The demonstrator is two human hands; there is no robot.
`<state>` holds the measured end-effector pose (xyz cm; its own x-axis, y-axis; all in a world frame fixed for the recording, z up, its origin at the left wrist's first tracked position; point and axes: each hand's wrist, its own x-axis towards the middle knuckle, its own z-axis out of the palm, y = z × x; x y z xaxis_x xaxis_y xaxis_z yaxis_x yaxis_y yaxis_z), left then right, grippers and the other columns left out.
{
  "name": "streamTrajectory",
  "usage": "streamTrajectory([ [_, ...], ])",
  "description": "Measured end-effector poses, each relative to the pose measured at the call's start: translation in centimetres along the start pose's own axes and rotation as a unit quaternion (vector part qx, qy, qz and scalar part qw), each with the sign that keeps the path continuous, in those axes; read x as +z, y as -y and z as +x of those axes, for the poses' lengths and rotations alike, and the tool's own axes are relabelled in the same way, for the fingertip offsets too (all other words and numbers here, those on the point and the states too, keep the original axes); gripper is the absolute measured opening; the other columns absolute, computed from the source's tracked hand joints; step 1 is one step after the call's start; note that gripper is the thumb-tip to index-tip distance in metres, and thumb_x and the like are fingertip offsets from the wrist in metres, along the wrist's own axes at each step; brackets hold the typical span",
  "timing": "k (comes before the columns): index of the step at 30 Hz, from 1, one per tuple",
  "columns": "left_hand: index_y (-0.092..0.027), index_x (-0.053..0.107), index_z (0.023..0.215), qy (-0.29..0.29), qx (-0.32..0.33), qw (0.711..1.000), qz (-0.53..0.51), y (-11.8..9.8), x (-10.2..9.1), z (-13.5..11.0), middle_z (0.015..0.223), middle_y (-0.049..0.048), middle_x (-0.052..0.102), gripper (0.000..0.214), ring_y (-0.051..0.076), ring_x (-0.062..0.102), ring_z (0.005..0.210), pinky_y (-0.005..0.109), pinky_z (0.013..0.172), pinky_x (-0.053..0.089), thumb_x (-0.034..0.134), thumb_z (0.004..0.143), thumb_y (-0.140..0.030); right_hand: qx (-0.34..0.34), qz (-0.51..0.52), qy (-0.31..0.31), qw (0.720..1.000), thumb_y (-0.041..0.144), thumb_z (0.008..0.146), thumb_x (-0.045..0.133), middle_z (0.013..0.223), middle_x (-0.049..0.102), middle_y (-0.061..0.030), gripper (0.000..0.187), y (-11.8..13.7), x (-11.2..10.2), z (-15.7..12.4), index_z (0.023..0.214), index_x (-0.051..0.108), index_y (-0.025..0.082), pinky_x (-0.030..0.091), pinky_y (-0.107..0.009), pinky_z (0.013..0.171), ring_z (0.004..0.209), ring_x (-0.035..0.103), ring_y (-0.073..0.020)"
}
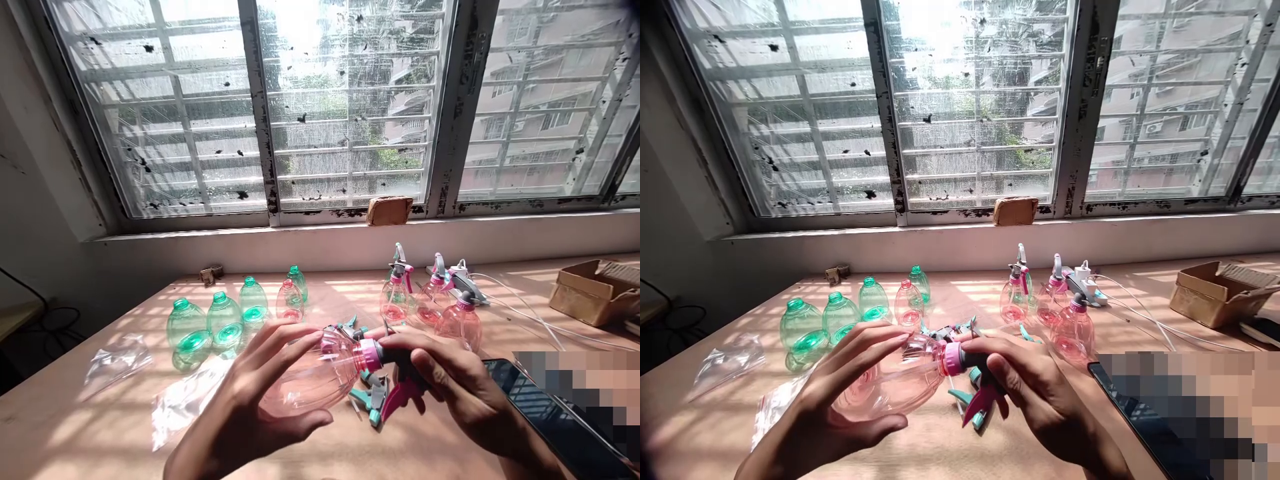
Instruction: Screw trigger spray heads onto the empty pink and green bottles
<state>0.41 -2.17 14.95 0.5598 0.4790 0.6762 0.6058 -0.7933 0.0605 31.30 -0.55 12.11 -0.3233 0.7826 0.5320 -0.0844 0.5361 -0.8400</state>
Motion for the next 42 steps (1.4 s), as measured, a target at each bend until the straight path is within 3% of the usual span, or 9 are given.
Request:
streamTrajectory([
  [5, -0.031, 0.047, 0.16, 0.009, 0.014, 1.0, -0.026, 0.4, -0.9, -0.5, 0.143, 0.0098, 0.069, 0.076, 0.028, 0.064, 0.134, 0.038, 0.117, 0.049, 0.078, 0.095, -0.055, 0.018, -0.03, 0.071, 0.997, 0.057, 0.106, 0.059, 0.137, 0.08, -0.0142, 0.045, 0.2, -2.6, -0.9, 0.134, 0.082, 0.031, 0.065, -0.041, 0.084, 0.104, 0.081, -0.0331],
  [11, -0.031, 0.048, 0.159, 0.02, 0.012, 0.999, -0.028, -0.4, -1.1, -0.7, 0.143, 0.0104, 0.071, 0.077, 0.03, 0.064, 0.135, 0.041, 0.117, 0.051, 0.081, 0.093, -0.054, -0.03, -0.133, 0.116, 0.984, 0.056, 0.101, 0.07, 0.149, 0.074, -0.0126, 0.042, 0.0, -2.9, 0.0, 0.139, 0.078, 0.037, 0.05, -0.056, 0.118, 0.136, 0.069, -0.0387],
  [14, -0.031, 0.051, 0.157, 0.017, 0.011, 1.0, -0.01, -0.6, -1.0, -0.4, 0.142, 0.0097, 0.072, 0.071, 0.03, 0.065, 0.134, 0.039, 0.115, 0.053, 0.08, 0.095, -0.05, -0.072, -0.159, 0.085, 0.981, 0.062, 0.105, 0.06, 0.152, 0.069, -0.0139, 0.044, 0.0, -2.2, 0.5, 0.133, 0.082, 0.036, 0.056, -0.052, 0.111, 0.126, 0.073, -0.0366],
  [18, -0.028, 0.051, 0.156, 0.019, 0.017, 1.0, -0.008, -0.6, -0.6, 0.0, 0.145, 0.0097, 0.071, 0.069, 0.027, 0.064, 0.136, 0.036, 0.116, 0.051, 0.079, 0.096, -0.05, -0.049, -0.135, 0.053, 0.988, 0.046, 0.103, 0.072, 0.092, 0.083, -0.0075, 0.028, -0.5, -1.0, 0.6, 0.124, 0.085, 0.032, 0.064, -0.035, 0.074, 0.083, 0.078, -0.026],
  [22, -0.027, 0.049, 0.158, 0.004, 0.02, 1.0, 0.001, -0.6, -0.3, 0.2, 0.145, 0.0104, 0.07, 0.069, 0.028, 0.062, 0.138, 0.037, 0.118, 0.049, 0.079, 0.098, -0.043, 0.04, 0.002, -0.054, 0.998, 0.036, 0.097, 0.083, 0.082, 0.079, 0.0039, 0.072, -1.3, 0.8, 0.4, 0.161, 0.05, 0.043, 0.06, -0.025, 0.057, 0.061, 0.071, -0.0165],
  [25, -0.029, 0.049, 0.157, -0.003, 0.005, 1.0, -0.001, -0.4, -0.3, 0.0, 0.146, 0.0096, 0.07, 0.068, 0.028, 0.062, 0.138, 0.038, 0.119, 0.048, 0.078, 0.098, -0.047, 0.011, 0.025, -0.089, 0.996, 0.034, 0.1, 0.08, 0.086, 0.081, 0.0041, 0.064, -1.7, 1.3, 0.2, 0.158, 0.054, 0.046, 0.062, -0.024, 0.059, 0.059, 0.071, -0.0145],
  [30, -0.028, 0.05, 0.158, -0.001, 0.017, 1.0, -0.025, -0.1, -1.0, -0.3, 0.145, 0.0095, 0.069, 0.072, 0.027, 0.061, 0.137, 0.034, 0.121, 0.046, 0.078, 0.096, -0.051, -0.025, -0.087, -0.003, 0.996, 0.049, 0.068, 0.104, 0.127, 0.083, -0.008, 0.085, -1.9, -0.5, -0.2, 0.145, 0.071, 0.037, 0.06, -0.043, 0.106, 0.121, 0.078, -0.0359],
  [35, -0.027, 0.05, 0.158, 0.004, 0.015, 1.0, -0.007, -0.4, -1.4, -0.3, 0.145, 0.0085, 0.068, 0.069, 0.025, 0.059, 0.139, 0.032, 0.121, 0.044, 0.079, 0.098, -0.044, 0.026, -0.154, 0.055, 0.986, 0.047, 0.109, 0.059, 0.09, 0.086, -0.0054, 0.039, -1.5, -1.2, 0.2, 0.142, 0.072, 0.03, 0.062, -0.03, 0.067, 0.074, 0.082, -0.023],
  [42, -0.021, 0.054, 0.154, 0.008, 0.018, 0.999, 0.035, -0.4, -0.8, -0.2, 0.146, 0.0096, 0.068, 0.064, 0.025, 0.056, 0.14, 0.033, 0.121, 0.043, 0.081, 0.097, -0.03, 0.06, -0.419, 0.075, 0.903, 0.069, 0.11, 0.038, 0.064, 0.067, -0.0021, 0.064, -1.1, -0.8, 1.2, 0.086, 0.076, 0.023, 0.04, -0.033, 0.061, 0.058, 0.061, -0.0221],
])
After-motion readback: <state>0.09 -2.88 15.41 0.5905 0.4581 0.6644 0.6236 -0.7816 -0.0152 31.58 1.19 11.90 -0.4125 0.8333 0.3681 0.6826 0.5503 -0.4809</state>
